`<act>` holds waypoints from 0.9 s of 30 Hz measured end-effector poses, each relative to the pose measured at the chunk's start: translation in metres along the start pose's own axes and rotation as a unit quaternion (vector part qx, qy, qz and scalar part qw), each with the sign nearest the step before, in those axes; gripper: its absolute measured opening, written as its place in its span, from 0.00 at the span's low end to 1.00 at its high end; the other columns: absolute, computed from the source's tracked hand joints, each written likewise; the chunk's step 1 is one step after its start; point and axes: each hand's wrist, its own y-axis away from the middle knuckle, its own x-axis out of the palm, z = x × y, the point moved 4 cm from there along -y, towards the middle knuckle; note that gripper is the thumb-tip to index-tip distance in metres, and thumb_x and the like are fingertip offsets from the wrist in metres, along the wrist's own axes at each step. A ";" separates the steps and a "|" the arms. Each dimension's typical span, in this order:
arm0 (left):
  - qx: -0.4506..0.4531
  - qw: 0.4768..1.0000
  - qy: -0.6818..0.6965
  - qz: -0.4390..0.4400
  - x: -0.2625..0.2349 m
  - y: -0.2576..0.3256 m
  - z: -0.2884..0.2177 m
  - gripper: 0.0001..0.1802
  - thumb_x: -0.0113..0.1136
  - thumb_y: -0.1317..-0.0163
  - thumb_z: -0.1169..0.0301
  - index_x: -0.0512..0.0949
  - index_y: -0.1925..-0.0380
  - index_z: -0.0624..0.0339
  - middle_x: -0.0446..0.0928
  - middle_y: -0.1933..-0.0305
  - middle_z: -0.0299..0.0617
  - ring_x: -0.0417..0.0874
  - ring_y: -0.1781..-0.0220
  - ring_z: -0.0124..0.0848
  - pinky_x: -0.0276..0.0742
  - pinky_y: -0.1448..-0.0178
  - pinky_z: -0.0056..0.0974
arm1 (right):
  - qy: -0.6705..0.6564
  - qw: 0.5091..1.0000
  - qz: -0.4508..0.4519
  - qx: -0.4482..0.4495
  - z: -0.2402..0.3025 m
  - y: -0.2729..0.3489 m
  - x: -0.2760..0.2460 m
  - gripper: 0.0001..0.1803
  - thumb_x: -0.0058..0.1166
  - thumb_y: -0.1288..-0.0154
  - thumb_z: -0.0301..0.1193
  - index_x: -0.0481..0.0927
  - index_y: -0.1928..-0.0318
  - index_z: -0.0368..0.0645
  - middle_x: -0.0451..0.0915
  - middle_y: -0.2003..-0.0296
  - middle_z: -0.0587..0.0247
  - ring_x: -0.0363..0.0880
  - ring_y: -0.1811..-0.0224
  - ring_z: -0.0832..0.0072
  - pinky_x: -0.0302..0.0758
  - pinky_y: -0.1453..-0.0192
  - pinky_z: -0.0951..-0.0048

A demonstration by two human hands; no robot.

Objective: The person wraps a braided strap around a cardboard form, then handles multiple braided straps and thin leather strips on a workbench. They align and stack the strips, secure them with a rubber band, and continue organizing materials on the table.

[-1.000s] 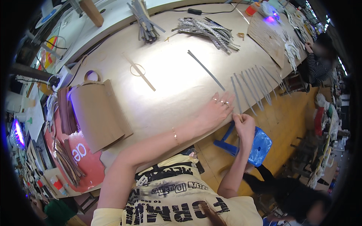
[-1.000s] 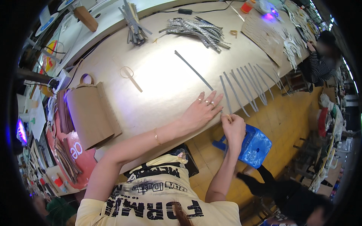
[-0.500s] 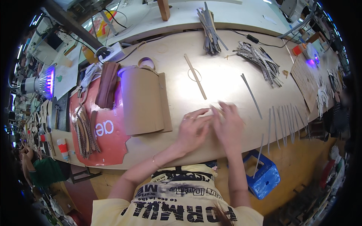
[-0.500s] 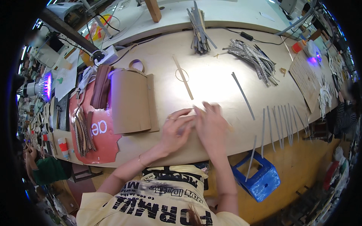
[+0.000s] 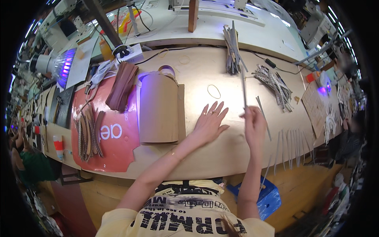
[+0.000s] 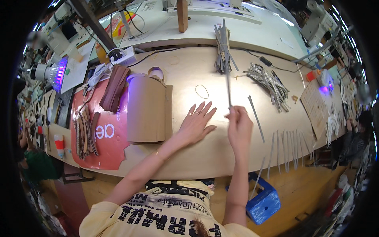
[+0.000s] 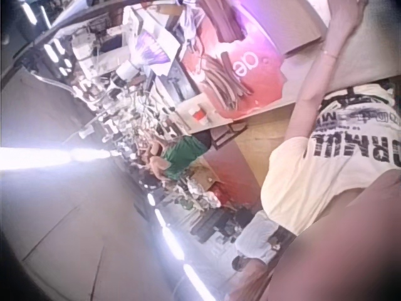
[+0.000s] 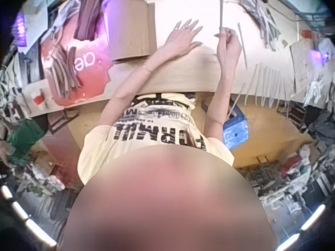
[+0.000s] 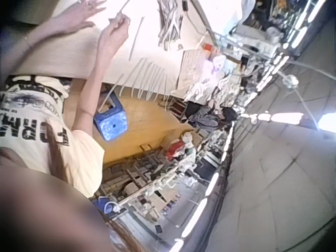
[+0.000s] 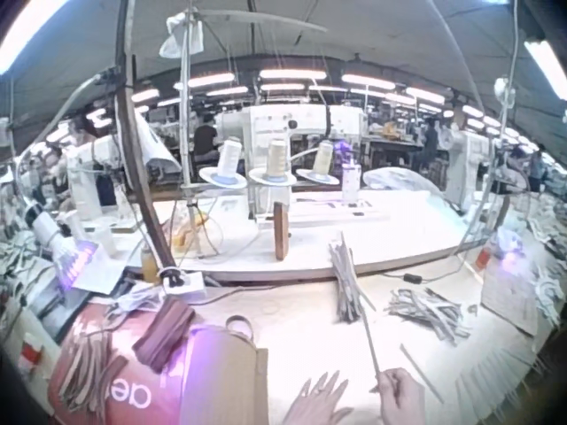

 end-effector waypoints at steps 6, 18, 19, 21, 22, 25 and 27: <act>-0.253 0.947 -0.127 -0.152 -0.024 -0.054 0.045 0.40 0.50 0.28 0.49 0.58 0.27 0.67 0.49 0.22 0.64 0.45 0.20 0.61 0.38 0.19 0.61 | -0.123 0.987 0.010 0.102 0.009 0.046 -0.052 0.11 0.48 0.22 0.34 0.78 0.56 0.39 0.79 0.73 0.71 0.64 0.77 0.90 0.61 0.73 0.83; -0.158 0.736 0.638 -0.160 -0.100 0.009 0.001 0.16 0.58 0.28 0.66 0.80 0.50 0.69 0.85 0.55 0.44 0.83 0.57 0.25 0.79 0.54 0.29 | -0.191 0.945 0.242 0.105 0.019 0.068 -0.006 0.10 0.51 0.24 0.34 0.77 0.55 0.39 0.76 0.74 0.73 0.65 0.73 0.89 0.61 0.70 0.84; -0.131 0.744 0.632 -0.173 -0.108 0.012 0.001 0.14 0.62 0.30 0.68 0.82 0.51 0.67 0.85 0.61 0.41 0.82 0.62 0.23 0.78 0.57 0.27 | -0.152 0.957 0.222 0.113 0.020 0.068 -0.007 0.10 0.53 0.25 0.34 0.78 0.56 0.39 0.76 0.73 0.72 0.66 0.73 0.89 0.62 0.70 0.83; -0.110 0.798 0.555 -0.206 -0.119 0.021 -0.005 0.14 0.64 0.33 0.72 0.82 0.50 0.65 0.85 0.59 0.40 0.83 0.63 0.24 0.77 0.60 0.29 | -0.049 0.971 0.175 0.157 0.021 0.070 -0.010 0.10 0.57 0.28 0.33 0.80 0.56 0.39 0.76 0.71 0.69 0.66 0.72 0.89 0.62 0.71 0.81; -0.118 0.823 0.513 -0.214 -0.121 0.026 -0.008 0.14 0.66 0.35 0.74 0.82 0.50 0.63 0.85 0.58 0.40 0.84 0.63 0.25 0.77 0.61 0.30 | -0.011 0.994 0.085 0.070 0.032 0.067 -0.016 0.10 0.58 0.28 0.33 0.81 0.56 0.39 0.76 0.70 0.68 0.65 0.73 0.89 0.60 0.73 0.81; 0.077 0.904 0.149 -0.393 -0.141 0.047 -0.036 0.15 0.68 0.44 0.79 0.85 0.54 0.61 0.85 0.59 0.41 0.83 0.66 0.29 0.76 0.64 0.31 | 0.024 0.996 -0.079 0.034 0.053 0.071 -0.028 0.07 0.61 0.32 0.29 0.84 0.58 0.38 0.74 0.62 0.68 0.64 0.73 0.91 0.56 0.78 0.82; 0.145 0.909 0.115 -0.374 -0.136 0.051 -0.047 0.18 0.70 0.49 0.82 0.85 0.56 0.61 0.84 0.60 0.42 0.83 0.67 0.31 0.76 0.65 0.32 | -0.109 0.994 0.005 -0.023 0.069 0.075 -0.021 0.04 0.61 0.33 0.25 0.84 0.60 0.37 0.74 0.62 0.69 0.65 0.73 0.91 0.57 0.78 0.84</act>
